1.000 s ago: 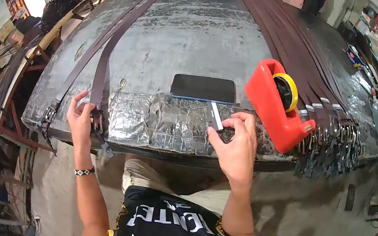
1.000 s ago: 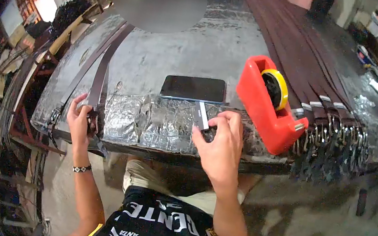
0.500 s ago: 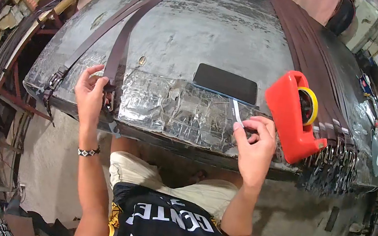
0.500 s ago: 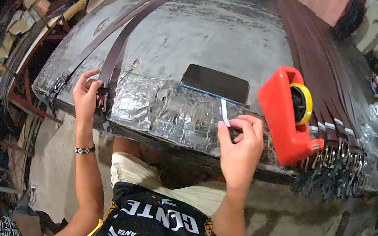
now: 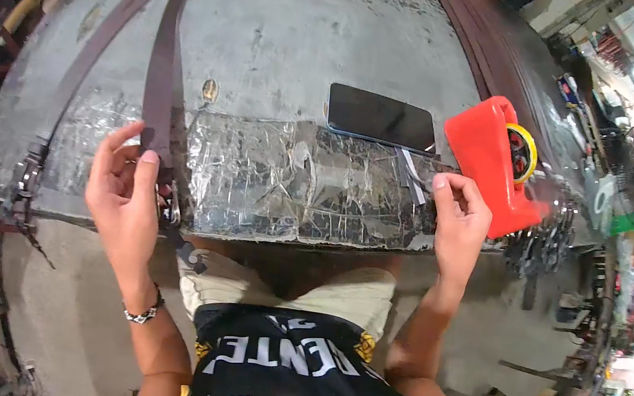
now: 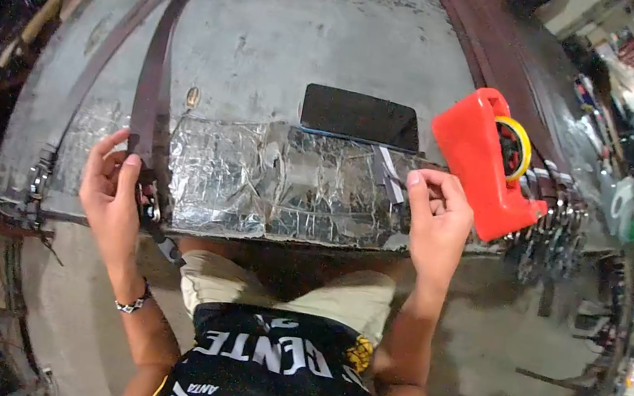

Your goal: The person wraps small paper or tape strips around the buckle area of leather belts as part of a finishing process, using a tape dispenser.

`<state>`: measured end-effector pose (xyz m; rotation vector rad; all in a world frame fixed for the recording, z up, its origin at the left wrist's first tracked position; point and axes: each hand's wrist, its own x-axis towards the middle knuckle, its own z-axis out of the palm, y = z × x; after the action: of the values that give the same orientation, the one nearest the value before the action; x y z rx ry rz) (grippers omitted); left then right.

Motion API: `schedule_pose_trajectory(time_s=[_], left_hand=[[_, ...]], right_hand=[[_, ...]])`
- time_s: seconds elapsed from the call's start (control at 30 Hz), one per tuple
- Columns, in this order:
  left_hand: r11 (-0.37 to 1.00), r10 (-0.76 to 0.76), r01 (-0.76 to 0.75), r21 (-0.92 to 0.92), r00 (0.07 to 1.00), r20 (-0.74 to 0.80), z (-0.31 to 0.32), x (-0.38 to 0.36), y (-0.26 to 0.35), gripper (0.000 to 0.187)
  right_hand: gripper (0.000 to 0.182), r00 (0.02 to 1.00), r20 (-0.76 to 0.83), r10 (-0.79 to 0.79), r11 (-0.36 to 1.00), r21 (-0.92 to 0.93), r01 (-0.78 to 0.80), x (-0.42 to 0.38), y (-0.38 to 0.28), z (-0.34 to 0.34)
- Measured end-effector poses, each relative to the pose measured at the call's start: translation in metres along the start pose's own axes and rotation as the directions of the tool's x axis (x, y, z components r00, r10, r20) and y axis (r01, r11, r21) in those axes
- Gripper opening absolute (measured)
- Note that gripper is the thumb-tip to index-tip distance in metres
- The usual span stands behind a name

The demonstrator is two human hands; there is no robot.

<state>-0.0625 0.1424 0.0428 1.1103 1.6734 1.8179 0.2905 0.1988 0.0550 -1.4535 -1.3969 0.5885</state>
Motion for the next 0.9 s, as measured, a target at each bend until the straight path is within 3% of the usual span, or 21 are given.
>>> schedule_pose_trajectory(time_s=[0.2, 0.33, 0.43, 0.77, 0.9], left_hand=[[1.000, 0.019, -0.019, 0.003, 1.000, 0.014, -0.006, -0.003, -0.002, 0.029], [1.000, 0.002, -0.002, -0.027, 1.000, 0.020, -0.008, -0.004, -0.001, 0.029], [0.999, -0.004, 0.004, -0.033, 1.000, 0.024, -0.009, -0.003, -0.002, 0.029], [0.998, -0.038, 0.039, -0.054, 0.999, 0.028, -0.009, -0.001, 0.000, 0.028], [1.000, -0.001, 0.001, -0.032, 1.000, 0.013, -0.008, -0.001, -0.003, 0.026]], right_hand=[[0.014, 0.994, 0.105, 0.013, 1.000, -0.001, -0.013, 0.003, -0.012, 0.005], [0.019, 0.985, 0.116, 0.125, 0.991, -0.060, -0.118, 0.004, -0.020, -0.002], [0.019, 0.980, 0.176, 0.092, 0.995, -0.066, -0.082, 0.006, -0.020, 0.002], [0.018, 0.971, 0.194, 0.139, 0.989, -0.076, -0.126, 0.015, -0.021, 0.016], [0.021, 0.974, 0.155, 0.167, 0.948, -0.295, -0.116, 0.012, -0.023, 0.015]])
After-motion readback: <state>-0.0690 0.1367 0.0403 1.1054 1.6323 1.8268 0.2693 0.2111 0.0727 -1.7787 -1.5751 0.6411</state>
